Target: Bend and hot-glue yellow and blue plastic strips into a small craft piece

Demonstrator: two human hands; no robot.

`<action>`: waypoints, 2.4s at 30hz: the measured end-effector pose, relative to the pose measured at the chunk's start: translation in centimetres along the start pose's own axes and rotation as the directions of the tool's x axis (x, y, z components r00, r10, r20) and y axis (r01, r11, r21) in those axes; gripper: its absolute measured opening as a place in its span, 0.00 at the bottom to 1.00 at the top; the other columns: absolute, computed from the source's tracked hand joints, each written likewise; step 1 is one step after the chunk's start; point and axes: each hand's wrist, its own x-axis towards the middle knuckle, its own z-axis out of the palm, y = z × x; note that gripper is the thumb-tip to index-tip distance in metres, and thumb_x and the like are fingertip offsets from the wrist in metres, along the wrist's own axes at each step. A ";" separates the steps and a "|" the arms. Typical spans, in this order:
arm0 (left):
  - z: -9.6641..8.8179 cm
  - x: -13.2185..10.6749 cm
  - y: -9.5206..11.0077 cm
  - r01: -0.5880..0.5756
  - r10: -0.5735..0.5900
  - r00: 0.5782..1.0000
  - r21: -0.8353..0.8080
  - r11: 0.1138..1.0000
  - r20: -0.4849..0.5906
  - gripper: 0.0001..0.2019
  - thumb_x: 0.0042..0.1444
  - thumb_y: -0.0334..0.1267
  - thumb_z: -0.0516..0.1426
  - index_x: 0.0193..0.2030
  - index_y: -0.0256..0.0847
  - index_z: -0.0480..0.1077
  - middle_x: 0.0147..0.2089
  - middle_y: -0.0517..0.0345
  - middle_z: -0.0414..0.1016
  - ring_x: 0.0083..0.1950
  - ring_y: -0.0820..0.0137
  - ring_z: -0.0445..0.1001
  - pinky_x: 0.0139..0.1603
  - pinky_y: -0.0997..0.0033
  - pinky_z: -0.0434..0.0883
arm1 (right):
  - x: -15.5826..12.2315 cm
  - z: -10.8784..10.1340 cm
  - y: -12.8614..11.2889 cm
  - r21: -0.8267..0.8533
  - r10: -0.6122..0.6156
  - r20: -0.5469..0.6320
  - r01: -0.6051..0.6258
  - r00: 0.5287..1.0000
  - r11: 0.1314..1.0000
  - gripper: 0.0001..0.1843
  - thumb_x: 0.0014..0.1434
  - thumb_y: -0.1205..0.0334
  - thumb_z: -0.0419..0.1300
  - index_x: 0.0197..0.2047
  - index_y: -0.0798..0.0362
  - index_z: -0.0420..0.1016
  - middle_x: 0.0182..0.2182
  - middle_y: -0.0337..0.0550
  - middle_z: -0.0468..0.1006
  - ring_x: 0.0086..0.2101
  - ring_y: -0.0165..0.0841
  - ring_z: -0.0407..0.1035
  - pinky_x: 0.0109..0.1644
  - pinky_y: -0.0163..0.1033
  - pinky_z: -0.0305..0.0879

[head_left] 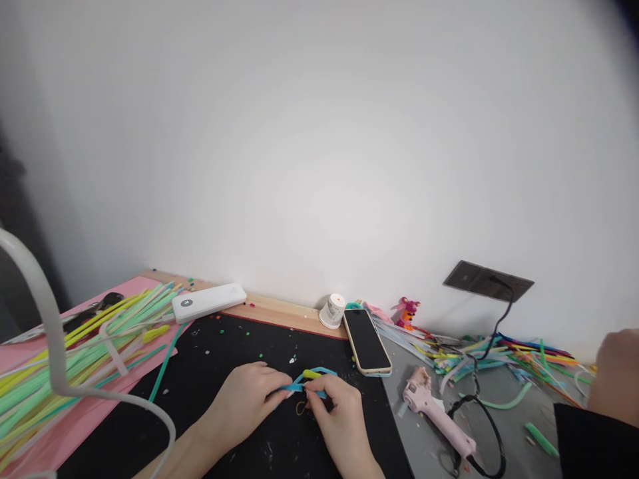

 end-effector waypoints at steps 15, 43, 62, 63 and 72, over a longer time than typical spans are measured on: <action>-0.4 0.5 0.2 0.360 -0.343 0.925 -0.670 0.649 0.164 0.19 0.56 0.50 0.51 0.39 0.37 0.74 0.32 0.56 0.76 0.34 0.65 0.75 0.36 0.71 0.71 | 0.5 -0.9 0.8 0.244 0.231 -0.091 -0.203 0.969 0.948 0.07 0.53 0.66 0.58 0.35 0.53 0.76 0.26 0.42 0.78 0.24 0.33 0.72 0.30 0.33 0.68; -0.2 -0.1 0.8 0.616 -0.087 0.787 -0.774 0.143 0.611 0.10 0.45 0.38 0.62 0.34 0.35 0.73 0.27 0.60 0.73 0.23 0.80 0.62 0.22 0.82 0.57 | 0.9 -0.7 -0.6 0.640 0.199 0.049 -0.183 0.979 0.746 0.06 0.41 0.67 0.67 0.19 0.53 0.73 0.29 0.41 0.70 0.31 0.33 0.67 0.32 0.35 0.65; 0.9 0.2 0.4 0.512 -0.251 0.859 -0.764 0.393 0.447 0.12 0.46 0.44 0.61 0.27 0.36 0.69 0.23 0.60 0.75 0.19 0.78 0.60 0.20 0.80 0.55 | 0.7 -0.9 -0.7 0.222 0.112 -0.136 -0.080 0.984 0.972 0.09 0.45 0.76 0.61 0.22 0.52 0.71 0.27 0.37 0.66 0.31 0.33 0.65 0.36 0.36 0.60; 1.0 0.2 0.4 0.488 -0.261 0.873 -0.754 0.440 0.412 0.11 0.46 0.44 0.60 0.27 0.36 0.69 0.23 0.60 0.76 0.19 0.78 0.62 0.21 0.79 0.56 | 0.6 -0.9 -0.7 0.192 0.095 -0.143 -0.067 0.985 0.979 0.09 0.46 0.75 0.61 0.22 0.52 0.70 0.26 0.36 0.67 0.31 0.33 0.65 0.35 0.36 0.60; 0.5 0.6 0.8 0.381 -0.284 0.924 -0.669 0.638 0.256 0.09 0.48 0.40 0.59 0.25 0.36 0.71 0.23 0.59 0.77 0.27 0.69 0.73 0.31 0.74 0.65 | 0.7 -1.1 -0.4 0.079 0.104 -0.083 -0.097 0.991 0.992 0.07 0.46 0.74 0.61 0.23 0.52 0.72 0.22 0.37 0.72 0.28 0.33 0.65 0.33 0.35 0.59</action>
